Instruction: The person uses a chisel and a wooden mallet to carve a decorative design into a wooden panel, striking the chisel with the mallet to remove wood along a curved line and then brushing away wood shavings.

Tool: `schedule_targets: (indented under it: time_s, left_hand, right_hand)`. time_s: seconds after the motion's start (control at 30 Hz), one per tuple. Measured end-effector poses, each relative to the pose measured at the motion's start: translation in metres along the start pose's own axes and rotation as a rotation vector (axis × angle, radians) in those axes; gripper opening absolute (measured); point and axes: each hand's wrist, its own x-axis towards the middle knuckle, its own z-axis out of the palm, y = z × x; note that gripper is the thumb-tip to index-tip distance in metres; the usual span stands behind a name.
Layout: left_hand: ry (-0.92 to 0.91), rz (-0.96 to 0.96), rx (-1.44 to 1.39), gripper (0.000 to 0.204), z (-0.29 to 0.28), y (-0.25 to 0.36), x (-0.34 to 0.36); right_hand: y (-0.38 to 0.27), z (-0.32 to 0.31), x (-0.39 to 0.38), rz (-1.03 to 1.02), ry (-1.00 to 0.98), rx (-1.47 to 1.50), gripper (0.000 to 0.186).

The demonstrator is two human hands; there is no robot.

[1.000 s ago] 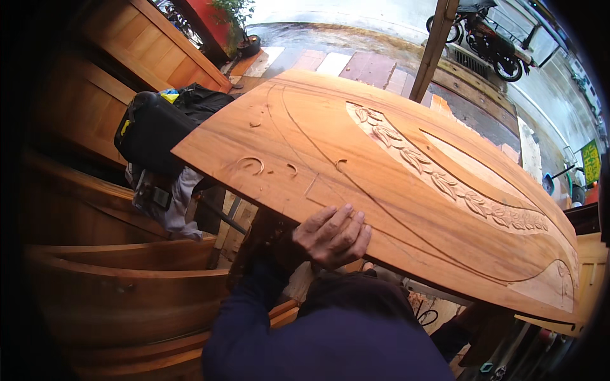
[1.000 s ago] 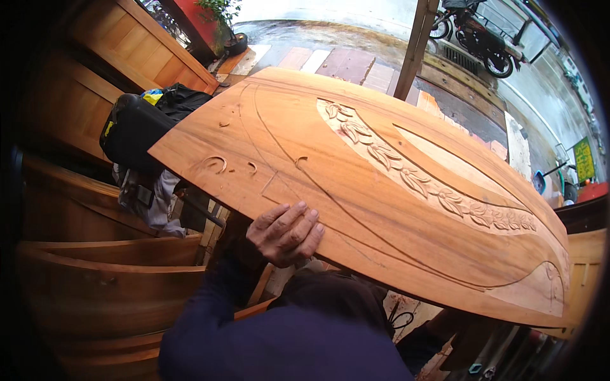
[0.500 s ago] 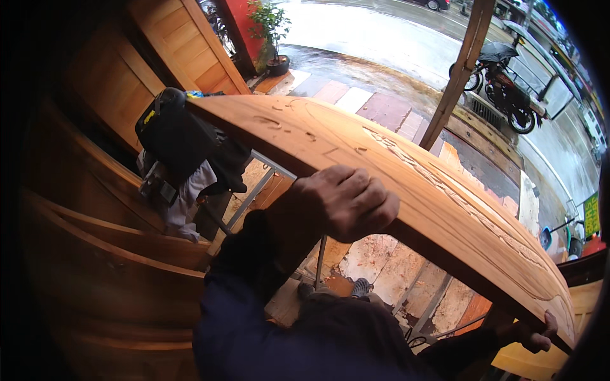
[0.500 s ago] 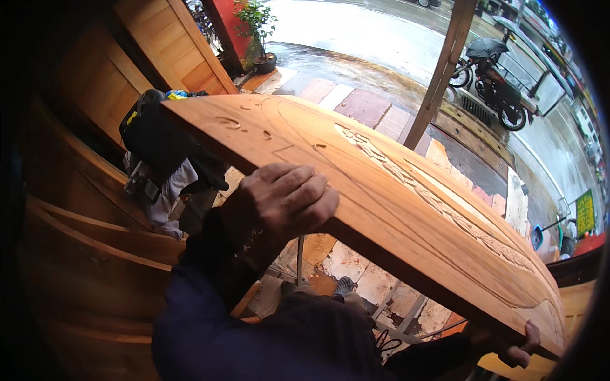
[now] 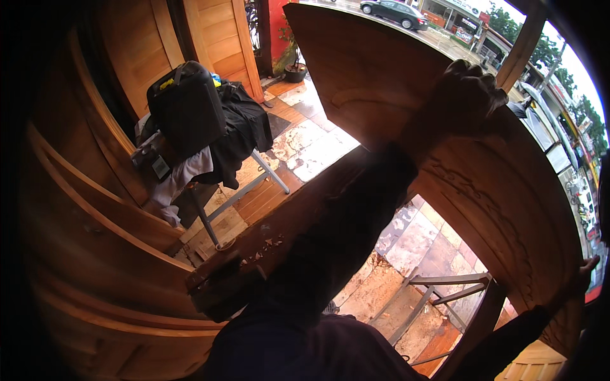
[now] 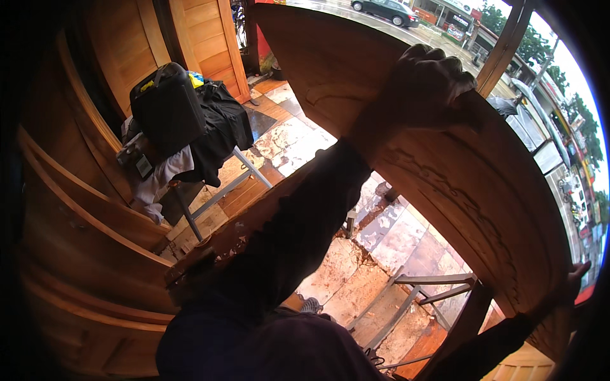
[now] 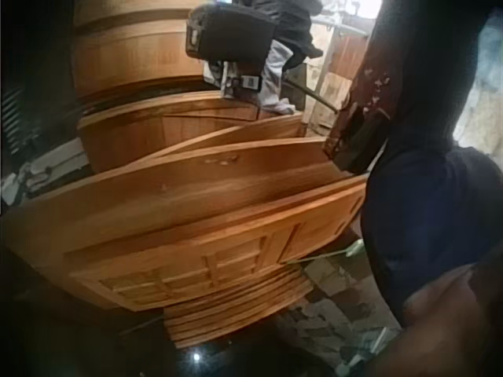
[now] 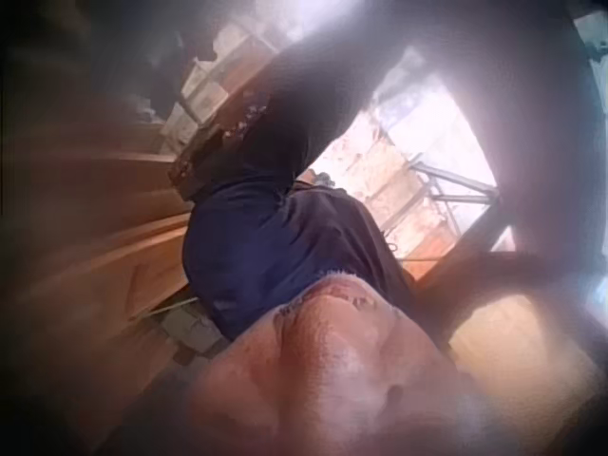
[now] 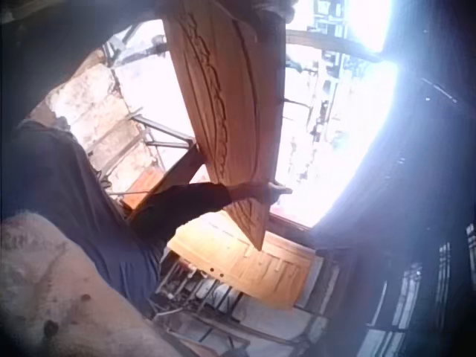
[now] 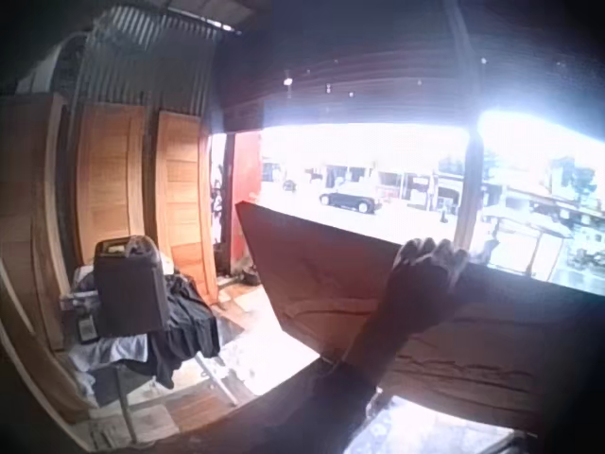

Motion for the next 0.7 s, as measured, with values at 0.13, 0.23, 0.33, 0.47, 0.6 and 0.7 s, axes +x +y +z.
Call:
schedule_targets:
  time_s: [0.13,0.23,0.33,0.47,0.6,0.7]
  left_hand:
    - [-0.021,-0.118,-0.098,0.069,0.020,-0.009,0.008]
    - [-0.011,-0.110,-0.097,0.069,0.029,-0.010,0.011]
    - [-0.063,-0.128,-0.131,0.067,0.032,-0.012,0.005]
    - [-0.048,-0.113,-0.116,0.071,0.032,-0.013,0.002]
    - [0.146,-0.203,-0.124,0.084,0.032,-0.008,-0.012]
    - [0.358,-0.435,-0.136,0.096,0.044,0.008,-0.024]
  right_hand:
    - [-0.012,0.024,0.019,-0.087,0.094,0.316,0.059]
    - [-0.002,0.027,0.027,-0.082,0.032,0.273,0.060]
    - [-0.014,0.016,0.006,-0.076,0.035,0.268,0.061]
    - [0.004,0.018,0.015,-0.029,0.005,0.270,0.056]
    - [0.004,0.015,0.013,-0.070,0.015,0.247,0.052]
    - [0.005,0.004,0.006,-0.074,0.024,0.145,0.047]
